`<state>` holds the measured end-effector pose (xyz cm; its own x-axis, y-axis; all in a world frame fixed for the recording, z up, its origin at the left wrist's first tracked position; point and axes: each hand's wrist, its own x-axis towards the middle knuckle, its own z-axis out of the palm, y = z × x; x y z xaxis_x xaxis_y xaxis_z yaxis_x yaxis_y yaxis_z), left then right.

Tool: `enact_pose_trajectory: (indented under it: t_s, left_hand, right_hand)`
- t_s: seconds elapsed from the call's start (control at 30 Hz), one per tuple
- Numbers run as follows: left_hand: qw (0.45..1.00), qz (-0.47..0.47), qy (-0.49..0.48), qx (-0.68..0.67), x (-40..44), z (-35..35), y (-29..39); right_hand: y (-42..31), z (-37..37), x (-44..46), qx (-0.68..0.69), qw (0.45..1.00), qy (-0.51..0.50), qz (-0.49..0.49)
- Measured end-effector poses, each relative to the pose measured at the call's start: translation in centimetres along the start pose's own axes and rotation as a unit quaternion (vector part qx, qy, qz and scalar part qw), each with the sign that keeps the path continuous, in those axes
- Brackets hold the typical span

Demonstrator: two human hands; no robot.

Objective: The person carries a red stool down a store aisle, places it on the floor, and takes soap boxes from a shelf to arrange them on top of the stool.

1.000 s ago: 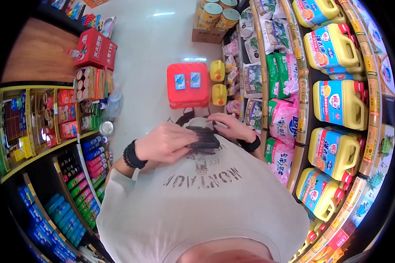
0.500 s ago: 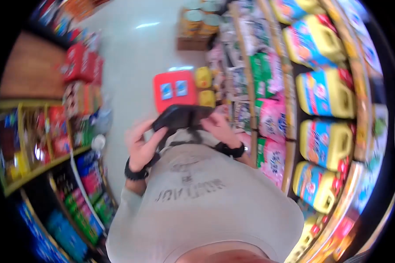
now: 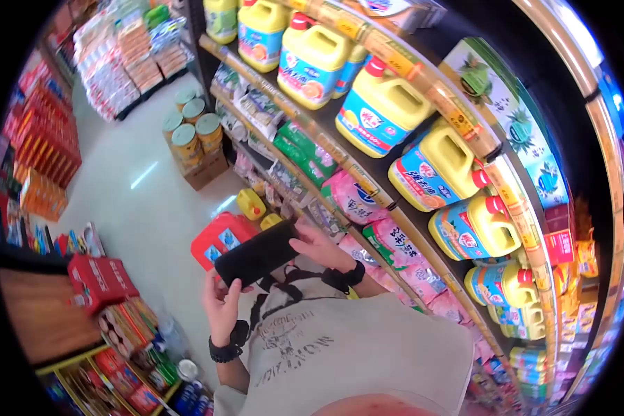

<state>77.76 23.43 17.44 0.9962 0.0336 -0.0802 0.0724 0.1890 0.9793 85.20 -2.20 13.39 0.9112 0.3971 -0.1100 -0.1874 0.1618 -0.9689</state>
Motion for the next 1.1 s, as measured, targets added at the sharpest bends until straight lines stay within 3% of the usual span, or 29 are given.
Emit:
enact_pose_trajectory:
  t_s: [0.13, 0.23, 0.33, 0.43, 0.53, 0.63, 0.73, 0.83, 1.1]
  left_hand:
    - [0.988, -0.011, -0.103, 0.119, 4.5, 0.6, 0.1]
    - [0.992, 0.056, -0.081, 0.077, 8.1, 4.8, 2.0]
    - [0.968, 0.162, -0.033, 0.187, 12.4, 8.1, 2.7]
    - [0.936, 0.25, 0.011, 0.247, 17.1, 12.7, 3.6]
    - [0.91, 0.293, 0.009, 0.292, 21.4, 16.1, 2.6]
    - [0.879, 0.327, -0.014, 0.347, 24.3, 18.7, 2.0]
    - [0.856, 0.357, -0.021, 0.372, 26.4, 21.0, 0.4]
    - [0.842, 0.42, -0.052, 0.333, 27.9, 23.0, -0.6]
    - [0.816, 0.402, -0.059, 0.411, 32.4, 25.3, -3.4]
  right_hand:
    - [-1.6, -2.0, 0.6, -0.006, 0.999, 0.052, 0.009]
    - [-5.2, -1.5, 2.0, -0.011, 0.969, 0.23, -0.091]
    - [-4.8, -4.0, 3.7, 0.127, 0.935, 0.295, -0.152]
    - [-5.0, -5.0, 2.6, 0.095, 0.934, 0.312, -0.145]
    - [-2.1, -5.8, 0.4, 0.127, 0.956, 0.249, -0.082]
    - [1.4, -6.4, -1.5, 0.012, 0.983, 0.182, 0.005]
    - [5.1, -7.3, -2.5, -0.158, 0.981, 0.114, -0.003]
    - [5.0, -7.1, -3.7, -0.265, 0.955, 0.13, -0.03]
    - [3.5, -6.4, -6.2, -0.316, 0.947, 0.058, 0.0]
